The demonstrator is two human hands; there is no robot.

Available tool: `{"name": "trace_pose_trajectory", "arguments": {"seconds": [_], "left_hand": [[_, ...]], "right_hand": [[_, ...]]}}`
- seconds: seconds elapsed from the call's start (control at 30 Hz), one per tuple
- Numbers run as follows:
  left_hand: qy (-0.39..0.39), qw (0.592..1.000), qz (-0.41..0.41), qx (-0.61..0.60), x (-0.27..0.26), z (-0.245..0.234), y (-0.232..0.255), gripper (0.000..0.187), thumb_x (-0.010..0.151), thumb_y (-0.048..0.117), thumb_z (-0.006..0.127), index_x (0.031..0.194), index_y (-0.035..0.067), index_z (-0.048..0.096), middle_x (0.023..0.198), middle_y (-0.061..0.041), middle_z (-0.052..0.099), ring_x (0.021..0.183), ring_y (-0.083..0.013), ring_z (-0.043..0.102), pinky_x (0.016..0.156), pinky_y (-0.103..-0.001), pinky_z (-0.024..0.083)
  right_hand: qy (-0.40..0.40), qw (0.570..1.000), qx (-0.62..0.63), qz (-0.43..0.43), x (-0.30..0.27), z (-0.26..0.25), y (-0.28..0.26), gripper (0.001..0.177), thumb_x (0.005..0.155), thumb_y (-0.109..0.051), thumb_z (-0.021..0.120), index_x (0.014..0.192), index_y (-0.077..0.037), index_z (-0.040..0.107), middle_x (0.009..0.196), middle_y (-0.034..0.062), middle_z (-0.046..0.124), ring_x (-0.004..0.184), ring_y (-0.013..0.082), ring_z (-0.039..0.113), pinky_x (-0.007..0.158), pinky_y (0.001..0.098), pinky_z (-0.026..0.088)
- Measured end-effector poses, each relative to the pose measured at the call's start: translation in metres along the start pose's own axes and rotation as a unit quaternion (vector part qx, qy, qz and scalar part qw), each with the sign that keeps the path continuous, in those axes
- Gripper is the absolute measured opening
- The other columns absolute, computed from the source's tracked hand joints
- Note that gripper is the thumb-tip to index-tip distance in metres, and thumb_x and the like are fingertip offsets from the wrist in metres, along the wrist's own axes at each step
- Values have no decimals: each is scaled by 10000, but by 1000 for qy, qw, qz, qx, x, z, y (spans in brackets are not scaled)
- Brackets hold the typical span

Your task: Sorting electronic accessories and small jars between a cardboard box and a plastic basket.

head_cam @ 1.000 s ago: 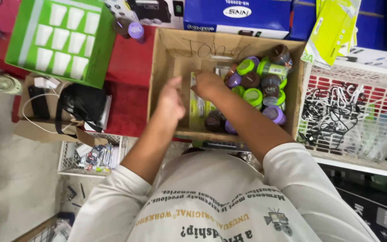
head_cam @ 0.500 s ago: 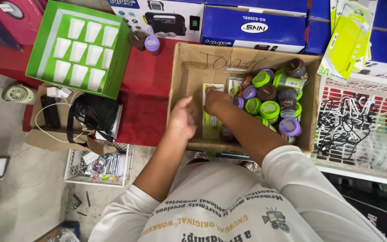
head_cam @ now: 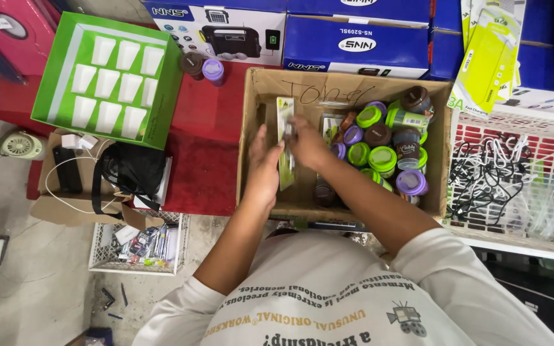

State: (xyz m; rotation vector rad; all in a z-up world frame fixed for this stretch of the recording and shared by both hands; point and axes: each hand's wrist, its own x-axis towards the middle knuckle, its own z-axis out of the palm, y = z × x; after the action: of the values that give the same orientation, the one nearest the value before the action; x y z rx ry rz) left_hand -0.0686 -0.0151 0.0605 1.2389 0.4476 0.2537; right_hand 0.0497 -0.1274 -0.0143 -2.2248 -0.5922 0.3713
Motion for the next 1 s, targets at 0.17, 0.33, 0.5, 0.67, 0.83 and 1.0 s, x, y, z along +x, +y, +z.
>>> {"name": "trace_pose_trajectory", "arguments": {"seconds": [0.17, 0.33, 0.5, 0.67, 0.83, 1.0], "left_hand": [[-63, 971, 86, 215, -3, -6, 39, 671, 991, 286, 602, 1579, 63, 369, 1642, -222, 348, 1549, -330, 296, 1245, -419, 240], [-133, 944, 132, 271, -15, 14, 67, 664, 1029, 323, 588, 1612, 107, 356, 1688, -240, 290, 1588, -360, 249, 1268, -443, 225], [-176, 898, 218, 339, -35, 54, 80, 773, 1032, 384, 622, 1655, 117, 252, 1723, -311, 106, 1612, -458, 135, 1286, -494, 200], [-187, 869, 225, 399, -42, 80, 67, 908, 1009, 465, 653, 1659, 68, 159, 1709, -343, 42, 1574, -543, 95, 1266, -565, 162], [-221, 868, 228, 383, -51, 97, 61, 1039, 951, 546, 674, 1649, 17, 115, 1684, -367, 49, 1577, -557, 111, 1266, -590, 172], [-294, 858, 240, 346, -67, 106, 66, 1053, 954, 451, 720, 1673, 19, 83, 1725, -358, 22, 1614, -532, 116, 1297, -557, 189]], "right_hand": [[15, 972, 209, 102, -22, -51, -52, 427, 967, -122, 630, 1376, -98, 509, 1123, 148, 671, 969, 240, 684, 838, 378, 582], [31, 837, 536, 104, -49, -76, -62, 369, 991, -136, 562, 1357, -102, 528, 1171, 78, 652, 952, 201, 663, 801, 346, 563], [26, 714, 694, 89, -72, -84, -67, 374, 1076, -302, 434, 1352, -69, 531, 1211, 131, 671, 1057, 244, 670, 933, 384, 551], [34, 666, 743, 65, -84, -91, -62, 398, 1078, -324, 432, 1391, -97, 526, 1295, 110, 644, 1138, 242, 648, 984, 379, 527], [103, 697, 710, 21, -88, -102, -36, 381, 1092, -286, 449, 1396, -74, 538, 1292, 119, 636, 1167, 241, 638, 1021, 366, 517], [175, 790, 587, 13, -90, -138, -43, 381, 1071, -276, 464, 1358, -42, 557, 1226, 106, 647, 1116, 230, 635, 987, 353, 526]]}}
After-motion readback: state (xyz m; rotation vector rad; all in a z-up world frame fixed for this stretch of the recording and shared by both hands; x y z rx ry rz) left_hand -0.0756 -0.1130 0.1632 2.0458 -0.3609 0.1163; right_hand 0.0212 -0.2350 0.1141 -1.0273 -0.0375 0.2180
